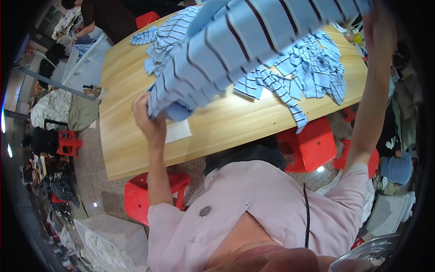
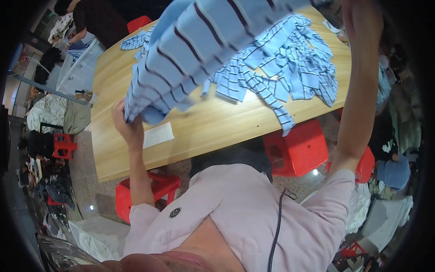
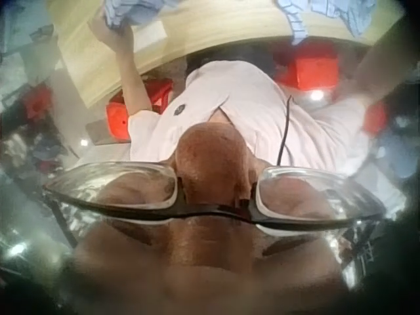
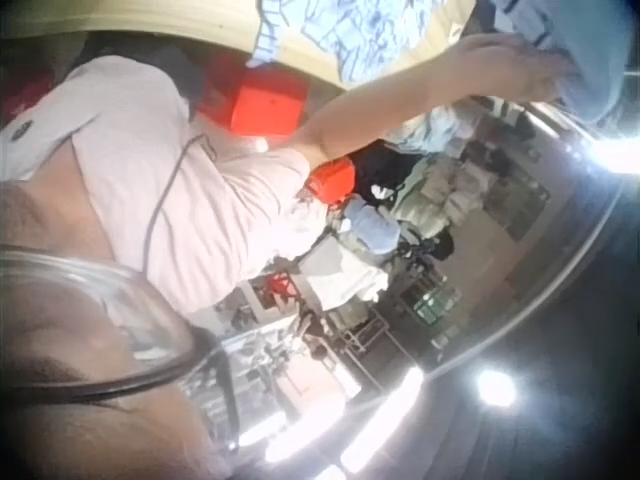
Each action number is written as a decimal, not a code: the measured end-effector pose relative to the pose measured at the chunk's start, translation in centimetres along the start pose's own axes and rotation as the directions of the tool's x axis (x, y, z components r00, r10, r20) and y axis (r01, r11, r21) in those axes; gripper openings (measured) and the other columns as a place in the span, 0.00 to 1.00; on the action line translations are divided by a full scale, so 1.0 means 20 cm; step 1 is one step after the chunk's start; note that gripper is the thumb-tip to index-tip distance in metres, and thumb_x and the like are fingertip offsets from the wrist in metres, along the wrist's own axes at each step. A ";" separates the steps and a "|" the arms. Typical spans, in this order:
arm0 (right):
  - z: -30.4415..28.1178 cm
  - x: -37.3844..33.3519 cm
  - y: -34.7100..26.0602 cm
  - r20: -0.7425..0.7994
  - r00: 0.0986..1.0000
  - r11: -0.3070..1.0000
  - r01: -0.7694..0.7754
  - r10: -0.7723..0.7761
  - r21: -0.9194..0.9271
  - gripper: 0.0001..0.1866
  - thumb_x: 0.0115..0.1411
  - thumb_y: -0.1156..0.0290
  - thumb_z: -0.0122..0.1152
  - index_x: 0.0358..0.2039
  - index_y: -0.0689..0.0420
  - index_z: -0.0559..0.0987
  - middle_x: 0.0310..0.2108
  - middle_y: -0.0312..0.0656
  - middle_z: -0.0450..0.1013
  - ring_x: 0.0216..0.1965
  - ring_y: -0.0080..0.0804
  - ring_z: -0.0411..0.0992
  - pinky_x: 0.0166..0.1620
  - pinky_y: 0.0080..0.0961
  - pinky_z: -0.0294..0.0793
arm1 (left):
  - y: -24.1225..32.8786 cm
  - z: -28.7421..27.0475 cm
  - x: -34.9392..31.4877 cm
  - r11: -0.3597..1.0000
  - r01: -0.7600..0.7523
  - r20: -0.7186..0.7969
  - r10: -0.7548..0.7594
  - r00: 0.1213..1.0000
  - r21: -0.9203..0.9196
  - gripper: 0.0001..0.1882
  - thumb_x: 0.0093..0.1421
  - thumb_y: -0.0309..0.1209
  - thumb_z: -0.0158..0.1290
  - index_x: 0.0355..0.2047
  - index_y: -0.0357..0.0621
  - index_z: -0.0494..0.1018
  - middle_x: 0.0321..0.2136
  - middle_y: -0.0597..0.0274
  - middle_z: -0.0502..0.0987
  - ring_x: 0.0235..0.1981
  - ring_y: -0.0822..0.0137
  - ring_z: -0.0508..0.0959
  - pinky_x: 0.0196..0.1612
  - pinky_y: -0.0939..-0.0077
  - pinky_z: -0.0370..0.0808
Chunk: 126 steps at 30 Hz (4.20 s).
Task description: Folding and stacking blue and white striped shirts on a work table.
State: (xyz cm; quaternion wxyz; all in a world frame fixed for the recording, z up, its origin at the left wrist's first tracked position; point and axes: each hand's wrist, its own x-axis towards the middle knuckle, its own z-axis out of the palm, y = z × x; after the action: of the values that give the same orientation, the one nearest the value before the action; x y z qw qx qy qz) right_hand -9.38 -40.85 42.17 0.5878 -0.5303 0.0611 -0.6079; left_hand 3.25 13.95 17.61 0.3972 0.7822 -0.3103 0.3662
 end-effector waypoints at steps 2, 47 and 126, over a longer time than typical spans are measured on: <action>-0.55 -0.07 0.38 0.475 0.880 0.994 -0.057 0.008 0.089 0.06 0.74 0.75 0.62 0.49 0.58 0.82 0.44 0.36 0.80 0.43 0.24 0.78 0.48 0.22 0.77 | -0.06 -0.13 -0.09 0.977 -0.099 0.062 0.089 0.994 0.191 0.18 0.53 0.17 0.60 0.46 0.41 0.77 0.52 0.49 0.81 0.55 0.45 0.79 0.60 0.51 0.72; -0.35 -1.06 0.92 0.427 0.449 0.619 -0.565 0.785 -0.545 0.25 0.75 0.51 0.59 0.33 0.62 0.82 0.28 0.29 0.75 0.29 0.17 0.68 0.35 0.22 0.69 | -0.75 0.17 -0.45 0.811 0.136 0.273 -0.343 0.899 0.570 0.20 0.55 0.34 0.69 0.48 0.48 0.79 0.48 0.59 0.81 0.53 0.50 0.80 0.53 0.50 0.73; -0.52 -1.50 1.43 0.345 0.714 0.710 -0.296 0.609 -0.639 0.17 0.62 0.68 0.77 0.47 0.65 0.88 0.32 0.35 0.82 0.33 0.16 0.75 0.38 0.19 0.75 | 0.25 0.60 -0.73 0.969 0.140 0.458 -0.221 0.861 0.204 0.16 0.59 0.31 0.65 0.47 0.46 0.79 0.40 0.58 0.81 0.43 0.52 0.80 0.48 0.57 0.71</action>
State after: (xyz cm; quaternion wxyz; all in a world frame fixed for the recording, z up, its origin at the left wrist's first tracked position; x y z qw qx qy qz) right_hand -5.85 -31.81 0.56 0.5422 -0.7861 0.1979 -0.2211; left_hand -4.64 4.14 2.68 0.2755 0.9038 -0.2924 0.1472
